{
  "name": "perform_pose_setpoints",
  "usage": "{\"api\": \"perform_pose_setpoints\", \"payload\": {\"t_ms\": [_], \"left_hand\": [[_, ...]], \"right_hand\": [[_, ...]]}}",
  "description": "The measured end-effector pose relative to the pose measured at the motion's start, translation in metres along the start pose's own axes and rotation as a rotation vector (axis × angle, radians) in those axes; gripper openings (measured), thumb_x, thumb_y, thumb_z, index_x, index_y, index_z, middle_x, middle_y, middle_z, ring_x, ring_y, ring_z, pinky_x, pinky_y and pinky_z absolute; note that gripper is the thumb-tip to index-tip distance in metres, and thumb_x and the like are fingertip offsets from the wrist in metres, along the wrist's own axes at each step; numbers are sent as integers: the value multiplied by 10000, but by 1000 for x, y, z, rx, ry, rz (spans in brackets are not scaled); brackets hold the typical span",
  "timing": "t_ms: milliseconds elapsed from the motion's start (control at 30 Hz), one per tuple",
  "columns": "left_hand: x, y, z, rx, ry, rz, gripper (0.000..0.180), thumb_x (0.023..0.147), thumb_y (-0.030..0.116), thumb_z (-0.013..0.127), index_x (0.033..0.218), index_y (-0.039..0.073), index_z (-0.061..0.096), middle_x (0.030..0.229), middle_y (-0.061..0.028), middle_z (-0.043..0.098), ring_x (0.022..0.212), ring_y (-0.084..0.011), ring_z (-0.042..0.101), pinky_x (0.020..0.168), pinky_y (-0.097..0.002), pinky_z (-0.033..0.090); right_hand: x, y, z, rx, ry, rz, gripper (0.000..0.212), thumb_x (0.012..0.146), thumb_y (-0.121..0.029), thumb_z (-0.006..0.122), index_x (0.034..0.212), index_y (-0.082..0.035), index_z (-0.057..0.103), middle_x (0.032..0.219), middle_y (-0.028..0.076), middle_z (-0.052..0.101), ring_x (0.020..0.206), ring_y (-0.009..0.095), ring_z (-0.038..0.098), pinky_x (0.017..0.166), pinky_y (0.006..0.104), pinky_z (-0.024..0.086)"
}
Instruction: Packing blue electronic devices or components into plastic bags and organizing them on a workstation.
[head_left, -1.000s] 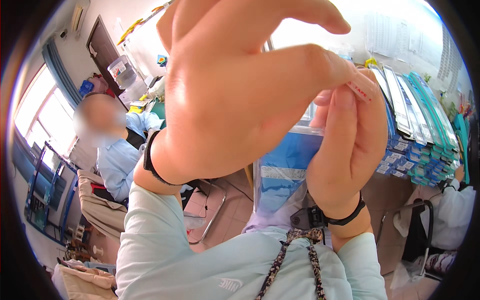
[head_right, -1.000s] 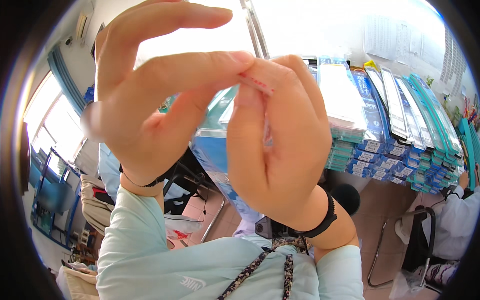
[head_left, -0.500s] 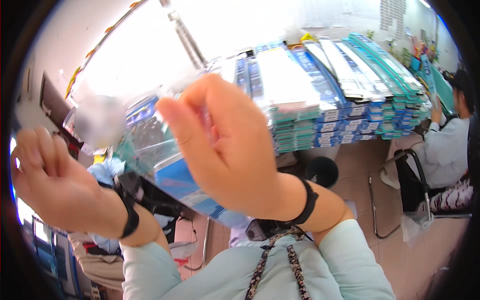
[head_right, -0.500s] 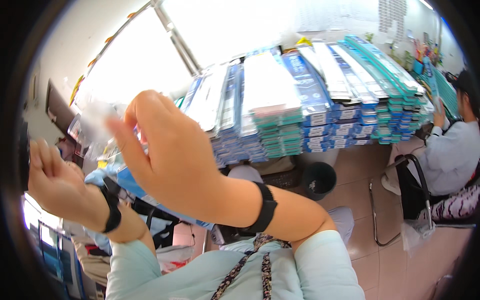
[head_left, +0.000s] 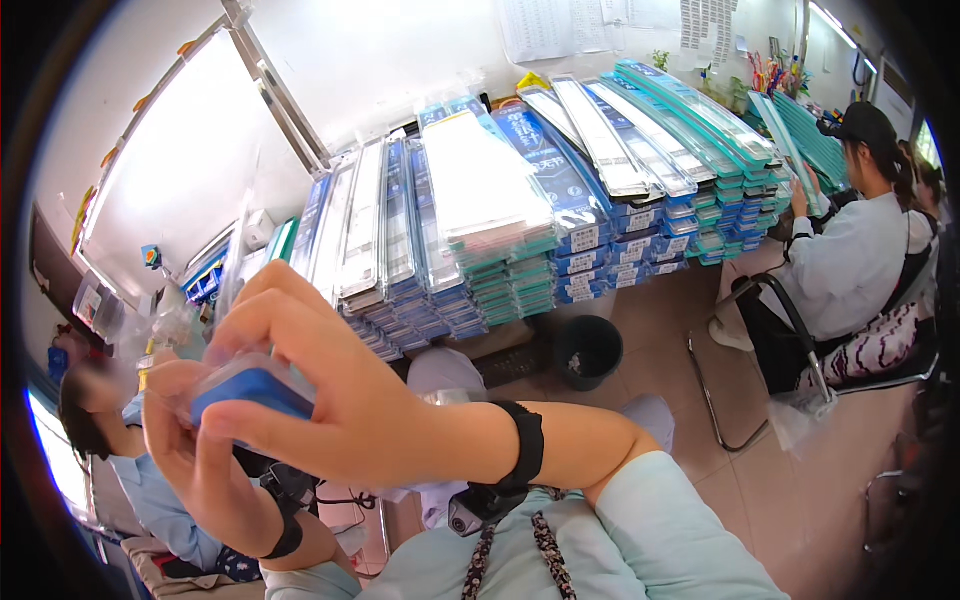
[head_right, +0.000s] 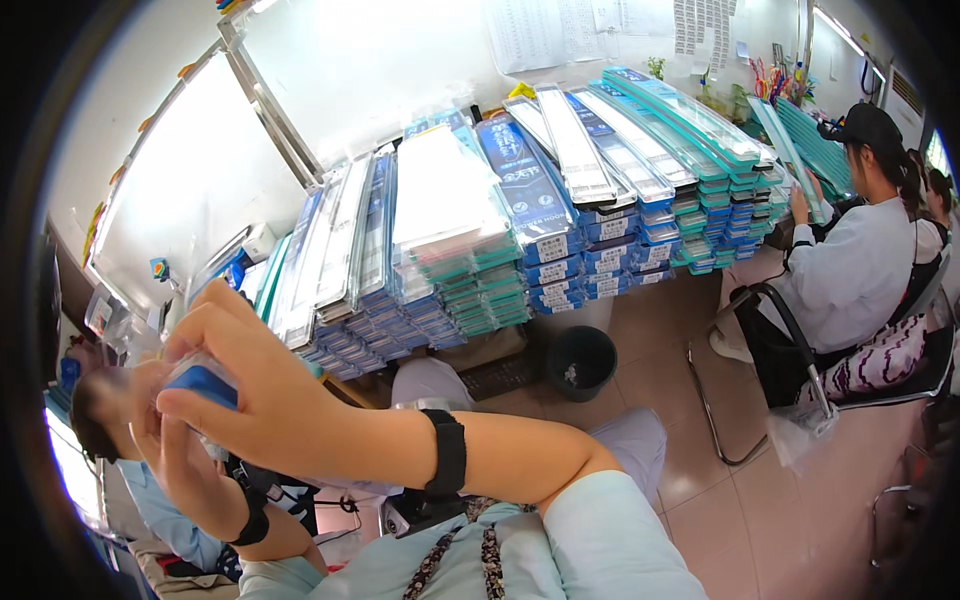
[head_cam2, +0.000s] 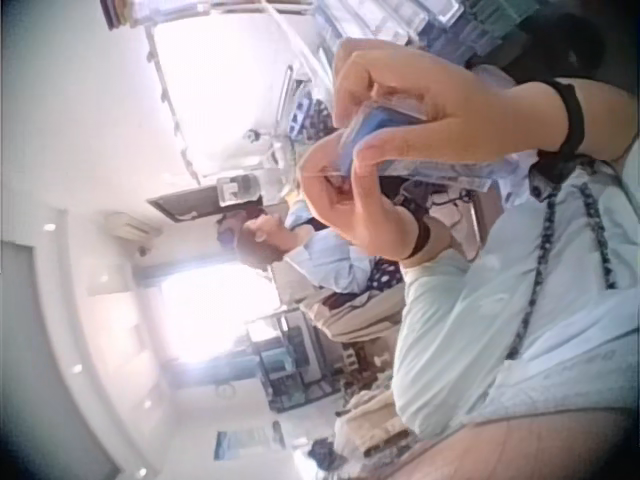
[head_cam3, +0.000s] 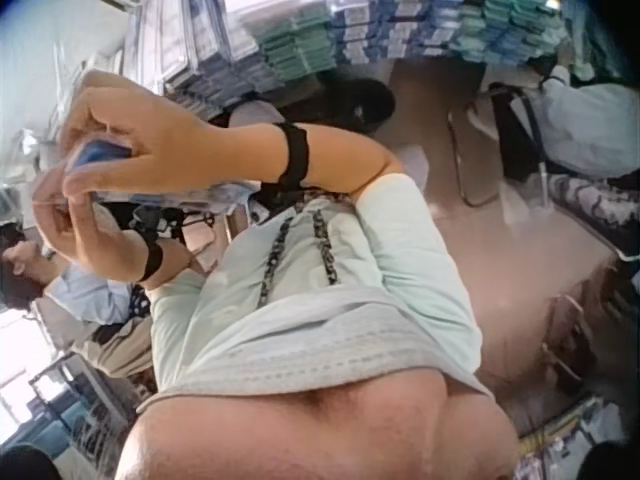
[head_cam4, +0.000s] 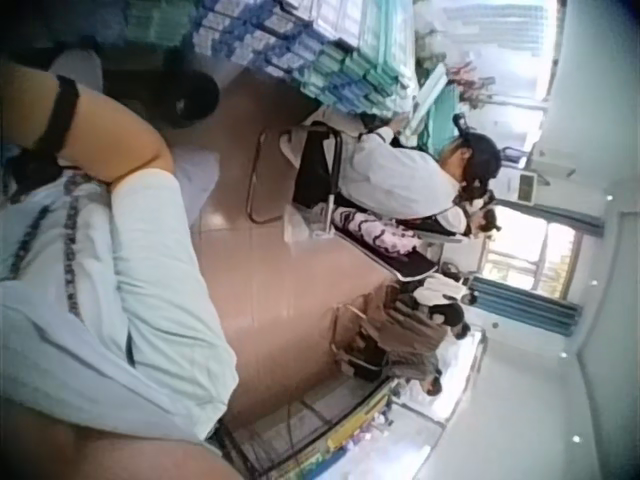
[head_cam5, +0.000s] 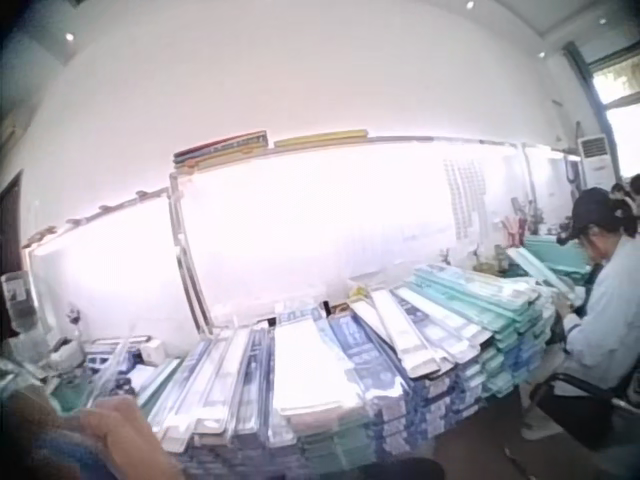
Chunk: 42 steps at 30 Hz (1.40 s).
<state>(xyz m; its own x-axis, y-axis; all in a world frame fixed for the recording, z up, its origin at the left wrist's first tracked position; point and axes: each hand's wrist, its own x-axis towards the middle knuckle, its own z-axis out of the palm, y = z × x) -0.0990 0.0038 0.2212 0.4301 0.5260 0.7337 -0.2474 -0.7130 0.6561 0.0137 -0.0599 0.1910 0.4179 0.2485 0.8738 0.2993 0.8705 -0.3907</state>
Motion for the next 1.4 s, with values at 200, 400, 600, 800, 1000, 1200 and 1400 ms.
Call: {"api": "perform_pose_setpoints", "payload": {"t_ms": [200, 400, 600, 800, 1000, 1200, 1400], "left_hand": [[-3, -19, -1, -304, 242, -38, 403, 796, 286, 527, 1059, -14, 471, 926, -125, 542, 812, -185, 568, 724, -296, 478], [6, -27, -7, -125, 221, 136, 304, 797, 238, 601, 970, 3, 516, 813, -95, 524, 768, -147, 564, 690, -262, 465], [4, -33, -42, -1125, -412, -22, 181, 769, 25, 673, 816, 90, 510, 812, -30, 438, 742, -120, 477, 740, -298, 406], [23, -47, 3, -892, -446, 515, 156, 730, -36, 650, 807, 40, 537, 775, -39, 451, 500, -73, 345, 449, -221, 275], [29, -51, -5, -822, -719, 471, 134, 751, -19, 591, 753, 75, 496, 813, -64, 410, 606, -201, 546, 494, -342, 494], [30, -56, -8, -725, -694, 556, 83, 810, 49, 550, 771, 54, 477, 858, -121, 450, 750, -381, 642, 572, -497, 571], [18, -58, 3, -892, -486, 450, 33, 691, 6, 615, 711, 32, 620, 785, -70, 436, 635, -152, 411, 526, -257, 301]], "right_hand": [[-1, -9, 5, 88, -5, -44, 198, 747, -28, 628, 909, -32, 515, 913, 110, 410, 870, 245, 440, 773, 317, 364], [-4, -10, 3, 147, 10, -62, 124, 751, 9, 614, 833, -34, 532, 903, 97, 415, 862, 239, 425, 785, 320, 348], [-6, -15, 14, 190, 63, -203, 128, 719, 55, 560, 803, -42, 560, 881, 107, 409, 813, 232, 422, 718, 318, 340], [-9, -12, -14, 53, 24, -251, 166, 628, 64, 491, 735, -30, 578, 866, 124, 410, 747, 209, 414, 655, 297, 339], [-29, -7, -33, -33, -1, -165, 114, 856, -252, 480, 814, -151, 513, 995, 65, 413, 904, 195, 434, 839, 324, 366], [-42, 0, -13, -265, 206, -90, 442, 929, -536, 323, 980, -110, 432, 1044, 77, 418, 1031, 215, 437, 933, 390, 354], [-43, -2, -25, -587, 51, -317, 480, 960, -493, 281, 967, -41, 440, 937, 109, 445, 942, 216, 458, 853, 378, 378]]}}
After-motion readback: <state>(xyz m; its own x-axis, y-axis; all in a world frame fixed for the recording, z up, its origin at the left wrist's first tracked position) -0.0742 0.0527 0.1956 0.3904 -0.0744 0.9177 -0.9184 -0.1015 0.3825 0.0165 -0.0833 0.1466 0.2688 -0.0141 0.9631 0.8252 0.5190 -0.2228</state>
